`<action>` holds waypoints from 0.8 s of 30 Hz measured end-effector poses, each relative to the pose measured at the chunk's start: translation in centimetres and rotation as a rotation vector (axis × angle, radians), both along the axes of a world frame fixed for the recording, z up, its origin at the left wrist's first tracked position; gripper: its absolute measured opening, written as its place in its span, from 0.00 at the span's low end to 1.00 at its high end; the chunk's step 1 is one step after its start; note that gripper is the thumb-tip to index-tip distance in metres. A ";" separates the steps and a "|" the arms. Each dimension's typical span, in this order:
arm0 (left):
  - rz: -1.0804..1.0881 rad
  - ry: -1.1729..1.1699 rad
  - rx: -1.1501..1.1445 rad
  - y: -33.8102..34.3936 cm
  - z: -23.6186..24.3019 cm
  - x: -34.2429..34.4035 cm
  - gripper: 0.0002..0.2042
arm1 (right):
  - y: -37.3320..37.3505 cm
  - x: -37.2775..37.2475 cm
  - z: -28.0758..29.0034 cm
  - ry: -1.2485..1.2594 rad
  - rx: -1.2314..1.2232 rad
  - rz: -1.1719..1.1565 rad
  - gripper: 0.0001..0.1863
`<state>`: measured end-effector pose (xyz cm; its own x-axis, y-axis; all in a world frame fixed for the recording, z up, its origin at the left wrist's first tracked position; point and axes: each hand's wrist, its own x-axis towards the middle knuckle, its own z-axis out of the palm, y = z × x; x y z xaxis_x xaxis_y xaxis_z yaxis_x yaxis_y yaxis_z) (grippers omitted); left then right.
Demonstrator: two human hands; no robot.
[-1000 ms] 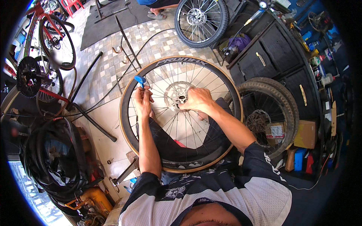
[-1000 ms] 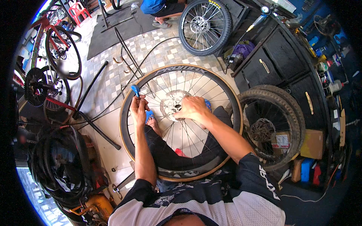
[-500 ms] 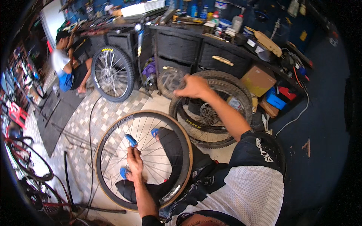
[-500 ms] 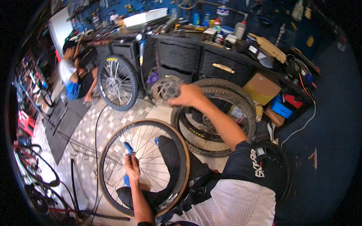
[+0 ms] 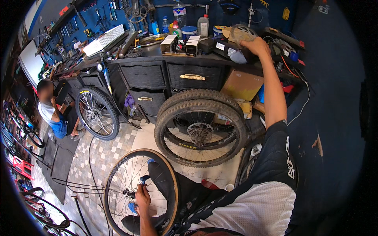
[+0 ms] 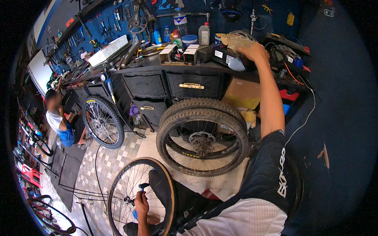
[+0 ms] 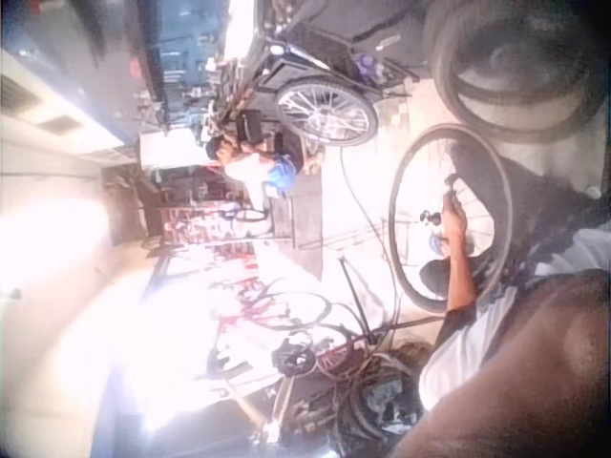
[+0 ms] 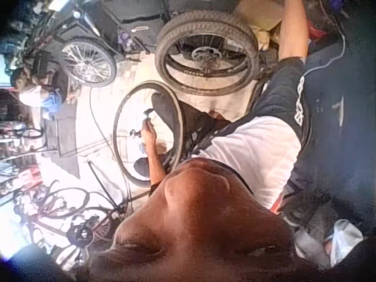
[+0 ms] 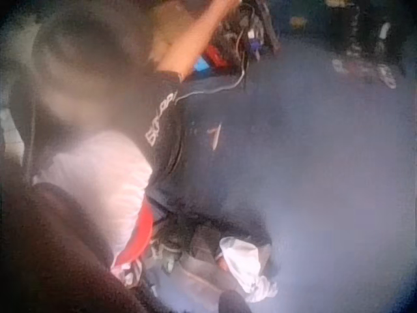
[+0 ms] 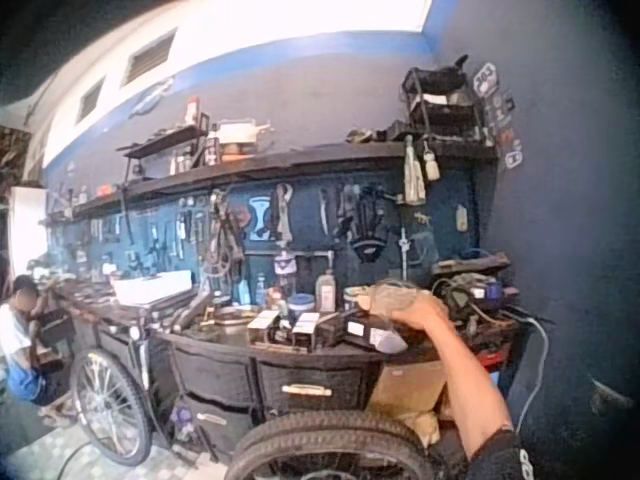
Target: The person removes the cassette from a bicycle wheel using a chain whip and lockring tool, then installs a disc brake rotor onto the hub using an Allen key. The wheel is held between the legs while tools are used to loosen and tighten components.
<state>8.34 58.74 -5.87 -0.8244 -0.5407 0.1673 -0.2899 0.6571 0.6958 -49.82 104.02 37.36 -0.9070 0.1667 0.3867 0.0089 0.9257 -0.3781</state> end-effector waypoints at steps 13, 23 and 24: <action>0.161 -0.172 -0.046 -0.4 -0.6 0.4 0.08 | -1.2 -10.0 3.4 -0.283 0.060 -0.106 0.41; 0.123 -0.101 -0.080 0.1 0.0 -2.0 0.06 | -0.4 -13.6 2.6 -0.093 0.061 -0.100 0.35; 0.120 -0.103 -0.065 0.2 0.2 -2.1 0.06 | -1.1 -13.3 2.5 -0.028 0.056 -0.116 0.33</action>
